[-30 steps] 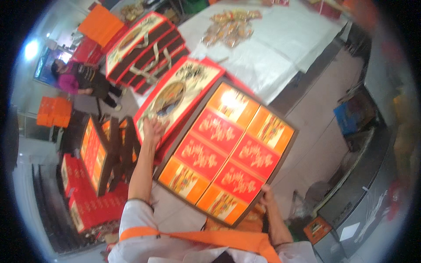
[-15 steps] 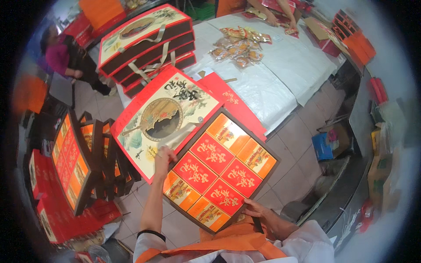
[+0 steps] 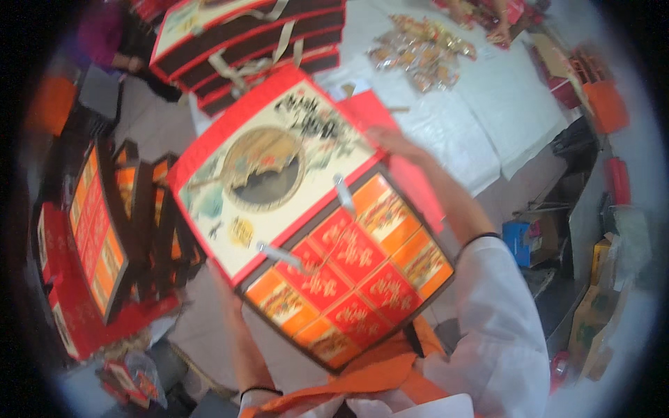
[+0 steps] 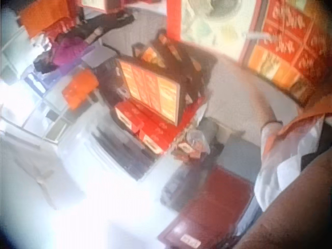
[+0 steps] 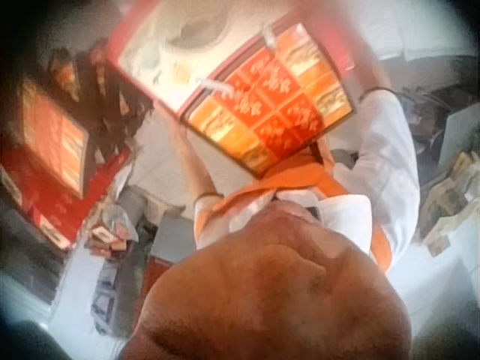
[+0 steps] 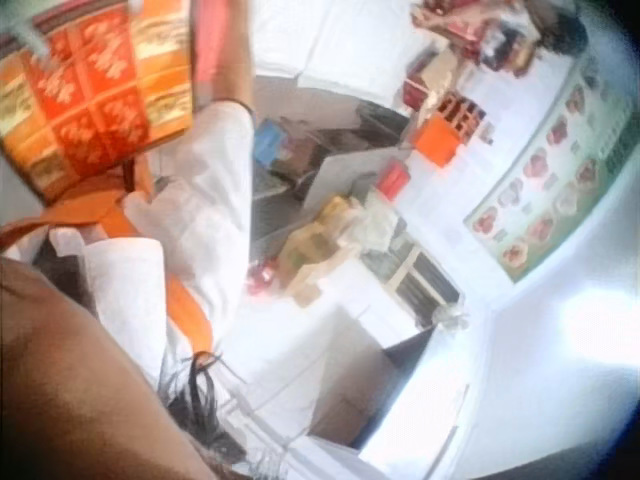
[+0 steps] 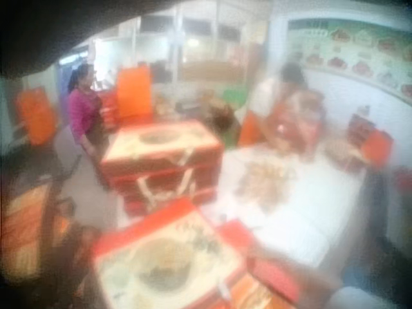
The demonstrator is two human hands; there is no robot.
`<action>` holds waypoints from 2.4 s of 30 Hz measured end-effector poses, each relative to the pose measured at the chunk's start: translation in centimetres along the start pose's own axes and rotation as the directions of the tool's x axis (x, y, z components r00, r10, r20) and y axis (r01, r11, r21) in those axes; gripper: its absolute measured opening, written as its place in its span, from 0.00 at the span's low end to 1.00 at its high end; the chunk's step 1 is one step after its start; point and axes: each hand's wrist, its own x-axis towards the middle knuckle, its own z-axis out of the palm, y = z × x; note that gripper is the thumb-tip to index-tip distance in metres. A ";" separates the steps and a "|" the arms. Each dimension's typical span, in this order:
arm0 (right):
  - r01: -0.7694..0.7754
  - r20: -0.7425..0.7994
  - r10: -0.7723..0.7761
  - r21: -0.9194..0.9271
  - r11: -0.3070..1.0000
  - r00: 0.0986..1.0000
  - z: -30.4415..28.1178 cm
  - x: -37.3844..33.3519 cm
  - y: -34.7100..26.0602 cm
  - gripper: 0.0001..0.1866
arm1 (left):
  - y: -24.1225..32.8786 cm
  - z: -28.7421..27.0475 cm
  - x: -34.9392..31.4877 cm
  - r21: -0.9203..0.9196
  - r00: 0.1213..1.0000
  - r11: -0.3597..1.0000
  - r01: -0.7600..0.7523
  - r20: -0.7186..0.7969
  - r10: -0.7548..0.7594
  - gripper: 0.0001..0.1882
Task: The person assembles red and orange gift boxes by folding flaps, inserting inner trays, and closing lids. They repeatedly handle multiple boxes, stacking completed units on the table.
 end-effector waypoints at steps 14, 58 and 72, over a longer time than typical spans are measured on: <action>-0.320 0.239 0.218 0.601 0.732 0.946 2.1 1.7 0.0 0.38 | -1.1 1.4 -2.2 -0.070 0.994 0.994 -0.089 0.062 0.093 0.35; 0.001 -0.033 0.019 0.501 0.866 0.999 2.1 -1.5 8.7 0.38 | 0.3 2.7 -5.5 0.007 0.984 0.991 -0.132 0.122 0.130 0.26; -0.249 0.053 0.245 0.330 0.911 0.968 1.8 5.0 4.5 0.42 | -1.6 1.6 -3.7 0.090 0.966 0.962 -0.258 0.060 0.253 0.31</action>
